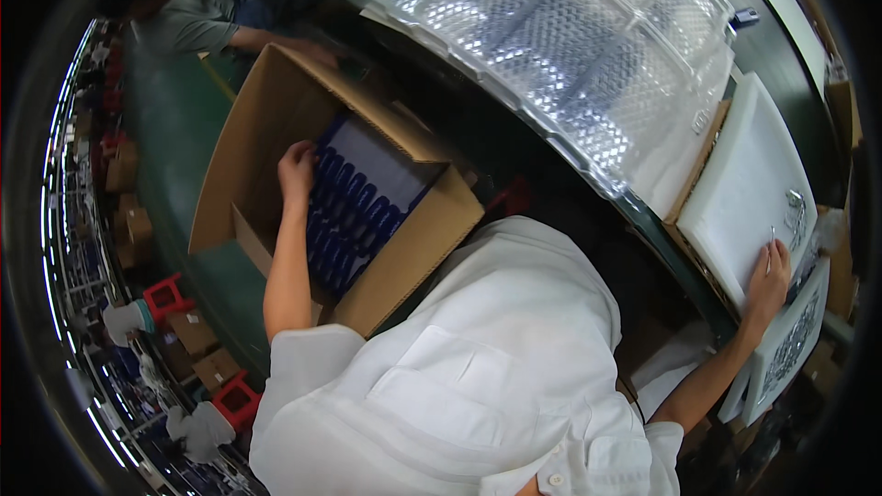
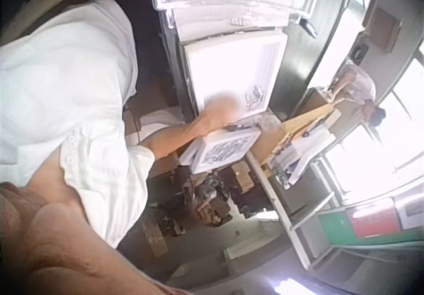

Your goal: The person repeatedly picks up a purple plastic clip and a small metal clip from a foam tray. They insert the metal clip into the purple plastic housing and then place the assembled unit into a cardboard box. This process is repeated continuously throughout the video.

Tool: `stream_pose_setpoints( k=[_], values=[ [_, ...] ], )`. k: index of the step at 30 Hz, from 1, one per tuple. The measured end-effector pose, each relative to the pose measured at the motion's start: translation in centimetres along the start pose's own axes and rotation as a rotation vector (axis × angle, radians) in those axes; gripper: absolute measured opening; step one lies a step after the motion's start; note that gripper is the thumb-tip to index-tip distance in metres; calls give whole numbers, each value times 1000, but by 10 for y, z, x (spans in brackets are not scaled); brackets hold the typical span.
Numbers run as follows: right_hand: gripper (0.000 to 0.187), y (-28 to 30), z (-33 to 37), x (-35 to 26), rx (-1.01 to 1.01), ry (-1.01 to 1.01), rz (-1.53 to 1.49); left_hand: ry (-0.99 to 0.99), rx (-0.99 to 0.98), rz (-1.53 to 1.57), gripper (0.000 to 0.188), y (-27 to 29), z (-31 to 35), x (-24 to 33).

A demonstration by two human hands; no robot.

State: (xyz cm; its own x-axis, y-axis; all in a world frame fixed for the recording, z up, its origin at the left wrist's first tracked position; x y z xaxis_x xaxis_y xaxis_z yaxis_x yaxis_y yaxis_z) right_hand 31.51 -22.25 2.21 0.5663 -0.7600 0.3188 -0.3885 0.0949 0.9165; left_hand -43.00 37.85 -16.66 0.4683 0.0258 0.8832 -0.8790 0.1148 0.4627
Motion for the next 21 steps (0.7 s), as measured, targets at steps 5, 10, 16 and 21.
stream_pose_setpoints(
  k=[5,10,16,21],
  values=[
    [29,-4,-5,1,-130,-138,-116,-234,-23,-688,27,-62,-68,-51],
    [34,-7,-13,13,-214,-223,-294,-396,-122,-861,21,-126,-122,-87],
    [32,-20,-4,22,-167,-165,-341,-323,-152,-853,16,-129,-113,-86],
    [31,-14,11,30,-88,-176,-340,-648,-254,-807,18,-129,-31,-4]
  ],
)
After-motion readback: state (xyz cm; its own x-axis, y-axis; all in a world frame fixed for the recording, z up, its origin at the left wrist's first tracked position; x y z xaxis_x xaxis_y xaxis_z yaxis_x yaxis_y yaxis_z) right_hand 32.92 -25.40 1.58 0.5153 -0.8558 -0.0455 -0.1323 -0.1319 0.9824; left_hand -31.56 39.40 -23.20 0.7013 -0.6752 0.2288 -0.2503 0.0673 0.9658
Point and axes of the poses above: each hand's wrist, its own z-axis away from the middle knuckle, its own y-axis out of the back of the hand, x = y × z, the point moved 9 cm from there along -z, towards the middle knuckle, and after that the axes turned 14 degrees about z, right-handed, at the moved point
